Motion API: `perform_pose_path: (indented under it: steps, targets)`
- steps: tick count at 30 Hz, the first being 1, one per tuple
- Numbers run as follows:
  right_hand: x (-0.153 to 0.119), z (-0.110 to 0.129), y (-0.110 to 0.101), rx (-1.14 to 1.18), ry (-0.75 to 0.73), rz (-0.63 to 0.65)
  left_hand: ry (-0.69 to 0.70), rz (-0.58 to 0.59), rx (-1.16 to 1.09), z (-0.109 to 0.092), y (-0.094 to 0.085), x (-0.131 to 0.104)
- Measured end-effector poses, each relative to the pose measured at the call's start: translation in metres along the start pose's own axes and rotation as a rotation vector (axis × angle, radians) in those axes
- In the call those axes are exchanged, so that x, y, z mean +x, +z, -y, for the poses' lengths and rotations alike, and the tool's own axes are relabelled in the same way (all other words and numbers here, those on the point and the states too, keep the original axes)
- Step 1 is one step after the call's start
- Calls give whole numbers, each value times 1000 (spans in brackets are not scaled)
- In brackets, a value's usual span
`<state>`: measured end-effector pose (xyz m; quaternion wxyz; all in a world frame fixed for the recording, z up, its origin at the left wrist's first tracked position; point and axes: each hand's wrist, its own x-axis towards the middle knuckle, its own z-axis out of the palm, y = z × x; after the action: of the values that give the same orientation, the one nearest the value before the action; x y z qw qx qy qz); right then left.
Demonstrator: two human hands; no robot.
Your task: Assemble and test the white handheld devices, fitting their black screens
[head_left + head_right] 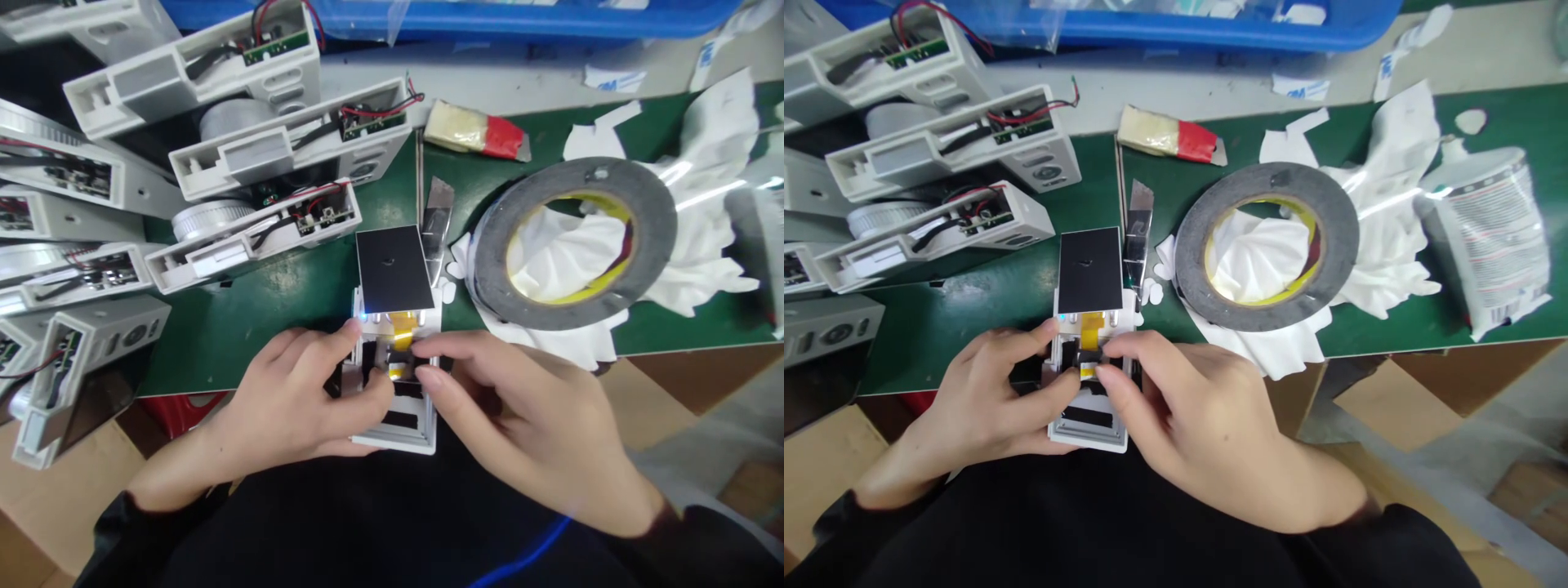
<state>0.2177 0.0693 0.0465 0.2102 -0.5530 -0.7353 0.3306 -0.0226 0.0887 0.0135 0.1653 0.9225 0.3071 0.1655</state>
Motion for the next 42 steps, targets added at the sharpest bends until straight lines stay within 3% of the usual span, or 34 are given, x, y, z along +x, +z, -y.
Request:
perform_pose_path:
  steps: [9,13,19,25,29,36,42]
  targets:
    - [3,11,5,129,144,26,-69,-139,-18,-4,17,-13]
    - [2,12,7,80,114,26,-47,-139,-13,-3,18,-12]
    - [-5,9,15,-40,40,-104,-72,-188,-8,-5,21,-13]
    - [-6,6,18,-54,60,-101,1,-219,25,-5,23,-10]
    - [-5,7,17,-22,80,-99,-90,-265,87,-10,24,-5]
    - [-4,8,14,86,88,-90,-13,-121,19,-5,16,-5]
    - [-9,2,12,62,40,-49,-41,-134,9,-4,17,-8]
